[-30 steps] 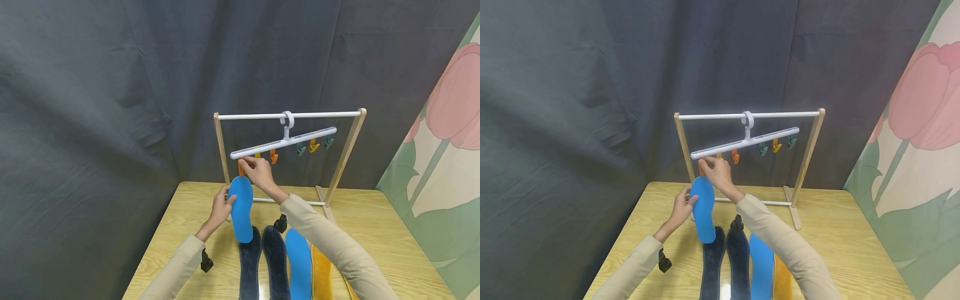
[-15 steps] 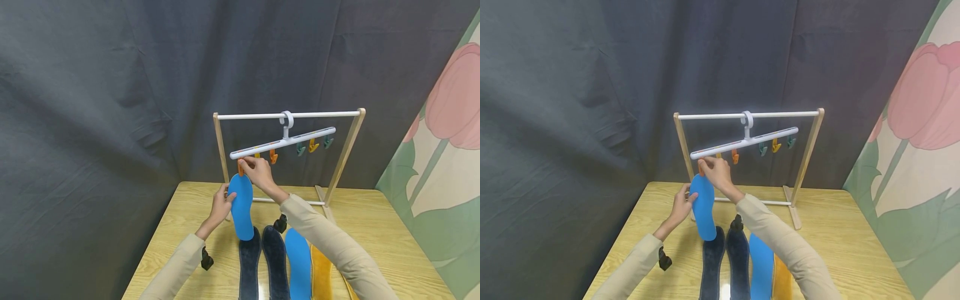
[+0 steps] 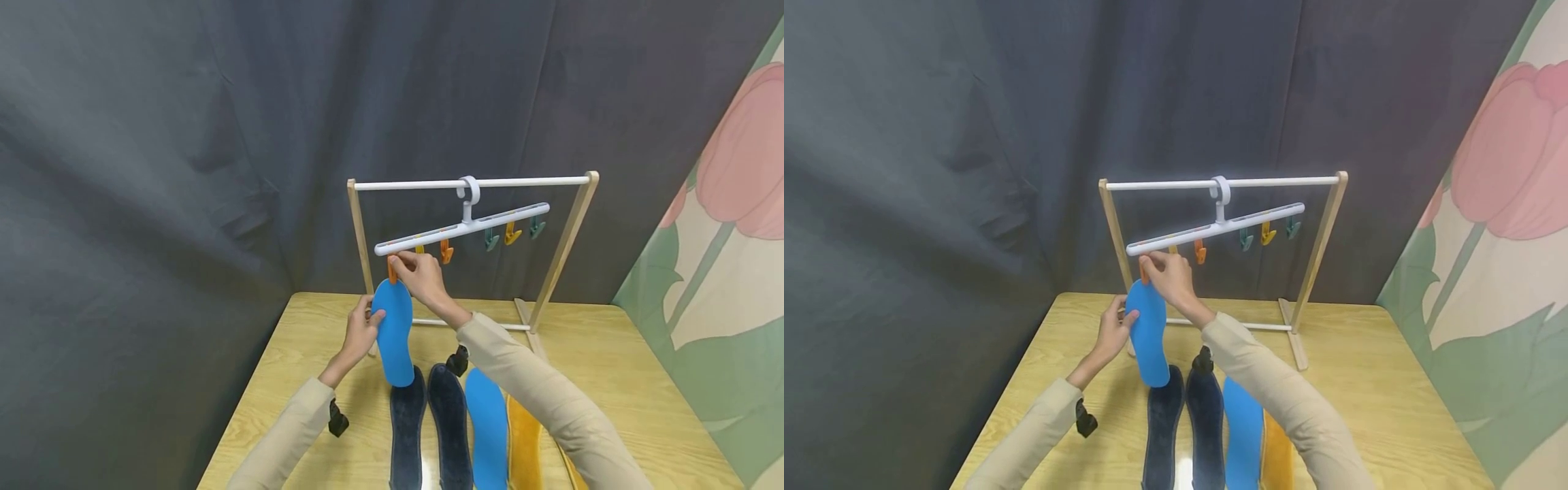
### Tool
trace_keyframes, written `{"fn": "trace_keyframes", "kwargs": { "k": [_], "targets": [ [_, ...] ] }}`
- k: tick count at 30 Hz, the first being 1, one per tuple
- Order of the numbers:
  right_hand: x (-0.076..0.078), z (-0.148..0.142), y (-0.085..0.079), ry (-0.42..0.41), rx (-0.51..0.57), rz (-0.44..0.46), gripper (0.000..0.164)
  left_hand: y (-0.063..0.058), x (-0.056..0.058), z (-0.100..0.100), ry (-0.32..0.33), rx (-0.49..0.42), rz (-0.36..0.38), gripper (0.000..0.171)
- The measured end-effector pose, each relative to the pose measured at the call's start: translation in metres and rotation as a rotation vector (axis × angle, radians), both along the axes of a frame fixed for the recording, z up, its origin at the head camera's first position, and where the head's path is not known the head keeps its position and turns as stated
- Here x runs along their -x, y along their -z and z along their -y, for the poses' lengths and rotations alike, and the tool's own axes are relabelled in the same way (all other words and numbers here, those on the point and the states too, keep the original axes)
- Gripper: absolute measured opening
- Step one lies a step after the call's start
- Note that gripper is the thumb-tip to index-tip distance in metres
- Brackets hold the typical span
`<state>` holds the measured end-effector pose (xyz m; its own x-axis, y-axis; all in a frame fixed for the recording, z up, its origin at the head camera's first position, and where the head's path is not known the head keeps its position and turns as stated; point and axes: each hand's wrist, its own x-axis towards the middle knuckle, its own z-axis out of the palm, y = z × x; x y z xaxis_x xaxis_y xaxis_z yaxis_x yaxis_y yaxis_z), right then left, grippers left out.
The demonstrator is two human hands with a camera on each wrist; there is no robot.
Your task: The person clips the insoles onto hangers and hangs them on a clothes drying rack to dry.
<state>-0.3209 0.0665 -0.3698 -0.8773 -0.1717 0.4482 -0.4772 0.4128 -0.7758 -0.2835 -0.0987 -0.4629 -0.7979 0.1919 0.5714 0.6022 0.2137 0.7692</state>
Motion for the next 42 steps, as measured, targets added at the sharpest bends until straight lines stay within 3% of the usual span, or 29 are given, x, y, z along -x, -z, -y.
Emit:
{"fn": "trace_keyframes", "kwargs": {
  "k": [19, 21, 27, 31, 34, 39, 42],
  "targets": [
    [0.004, 0.002, -0.005, 0.026, 0.011, -0.030, 0.029, -0.007, 0.007, -0.002, -0.008, -0.014, -0.023, 0.020],
    [0.004, 0.003, -0.005, 0.034, 0.013, -0.034, 0.029, -0.003, 0.010, -0.002, -0.003, -0.021, -0.018, 0.021],
    [0.006, 0.005, -0.001, 0.053, 0.023, -0.033, 0.028, 0.024, 0.029, 0.000, -0.012, -0.033, -0.030, 0.022],
    [0.005, 0.005, 0.003, 0.063, 0.034, -0.018, 0.029, 0.037, 0.036, 0.001, 0.016, -0.070, -0.084, 0.022],
    [0.004, 0.005, 0.004, 0.060, 0.039, -0.012, 0.029, 0.039, 0.037, 0.001, 0.044, -0.088, -0.098, 0.024],
    [0.003, 0.005, 0.005, 0.049, 0.035, -0.012, 0.028, 0.029, 0.030, -0.001, 0.030, -0.063, -0.025, 0.027],
    [0.003, 0.005, 0.006, 0.049, 0.026, -0.021, 0.028, 0.030, 0.031, -0.001, 0.027, -0.055, -0.017, 0.028]
  ]
}}
